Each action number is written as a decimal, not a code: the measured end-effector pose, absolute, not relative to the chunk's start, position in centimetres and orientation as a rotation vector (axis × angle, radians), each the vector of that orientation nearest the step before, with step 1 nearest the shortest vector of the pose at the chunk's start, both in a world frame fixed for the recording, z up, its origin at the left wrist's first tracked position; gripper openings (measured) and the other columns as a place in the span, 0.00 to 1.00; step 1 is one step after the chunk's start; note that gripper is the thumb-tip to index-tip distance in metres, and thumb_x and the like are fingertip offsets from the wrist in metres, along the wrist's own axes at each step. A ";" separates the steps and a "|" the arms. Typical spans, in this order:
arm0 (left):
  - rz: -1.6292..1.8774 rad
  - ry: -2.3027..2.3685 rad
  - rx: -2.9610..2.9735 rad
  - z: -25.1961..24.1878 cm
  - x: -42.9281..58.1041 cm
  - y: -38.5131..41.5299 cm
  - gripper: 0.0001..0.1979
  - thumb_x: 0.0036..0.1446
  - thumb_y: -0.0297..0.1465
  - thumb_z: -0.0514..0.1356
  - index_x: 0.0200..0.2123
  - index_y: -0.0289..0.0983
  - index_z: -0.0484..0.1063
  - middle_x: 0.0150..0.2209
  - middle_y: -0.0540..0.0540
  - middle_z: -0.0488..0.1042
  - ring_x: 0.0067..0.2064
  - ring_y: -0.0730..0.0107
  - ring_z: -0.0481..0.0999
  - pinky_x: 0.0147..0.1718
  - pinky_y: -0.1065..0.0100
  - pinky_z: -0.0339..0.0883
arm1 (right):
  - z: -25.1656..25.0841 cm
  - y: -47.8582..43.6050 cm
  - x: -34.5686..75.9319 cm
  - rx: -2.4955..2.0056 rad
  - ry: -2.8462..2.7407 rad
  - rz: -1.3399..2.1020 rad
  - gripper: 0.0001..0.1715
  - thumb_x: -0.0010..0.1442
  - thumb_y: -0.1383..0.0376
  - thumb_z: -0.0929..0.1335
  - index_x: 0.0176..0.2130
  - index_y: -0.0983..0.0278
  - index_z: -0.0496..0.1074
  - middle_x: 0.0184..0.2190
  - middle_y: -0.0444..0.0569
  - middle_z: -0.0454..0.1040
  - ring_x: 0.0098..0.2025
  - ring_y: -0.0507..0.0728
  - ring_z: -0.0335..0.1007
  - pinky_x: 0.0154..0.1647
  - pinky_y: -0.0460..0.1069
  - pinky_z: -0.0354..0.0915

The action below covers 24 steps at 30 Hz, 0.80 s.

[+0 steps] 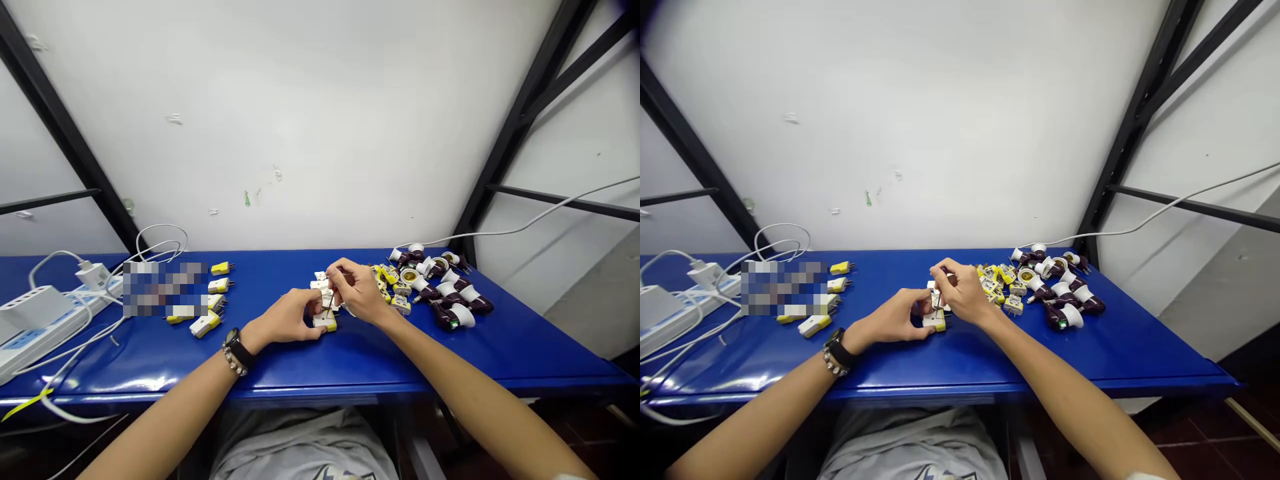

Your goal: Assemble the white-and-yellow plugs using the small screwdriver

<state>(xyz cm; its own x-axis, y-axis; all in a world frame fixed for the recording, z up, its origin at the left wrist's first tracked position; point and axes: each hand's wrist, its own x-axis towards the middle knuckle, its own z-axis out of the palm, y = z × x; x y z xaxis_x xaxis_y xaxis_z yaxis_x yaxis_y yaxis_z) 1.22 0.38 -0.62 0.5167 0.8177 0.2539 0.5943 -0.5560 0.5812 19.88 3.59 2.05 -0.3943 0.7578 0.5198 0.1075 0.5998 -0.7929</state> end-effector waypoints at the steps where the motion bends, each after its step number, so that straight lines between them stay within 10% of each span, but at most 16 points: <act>1: 0.711 1.171 2.342 -0.7 1.2 0.4 0.10 0.47 0.32 0.65 0.30 0.38 0.67 0.29 0.52 0.72 0.29 0.72 0.68 0.29 0.70 0.63 | 2.0 3.6 19.9 -0.706 -1.871 0.830 0.19 0.67 0.50 0.64 0.34 0.62 0.69 0.23 0.41 0.71 0.17 0.50 0.69 0.18 0.44 0.62; 24: 0.949 1.051 2.167 -1.6 2.2 0.8 0.12 0.65 0.30 0.53 0.35 0.35 0.77 0.32 0.48 0.80 0.34 0.69 0.78 0.36 0.71 0.70 | 1.6 3.3 19.1 -0.766 -1.756 0.623 0.16 0.59 0.53 0.72 0.39 0.63 0.77 0.30 0.49 0.78 0.26 0.55 0.75 0.27 0.48 0.71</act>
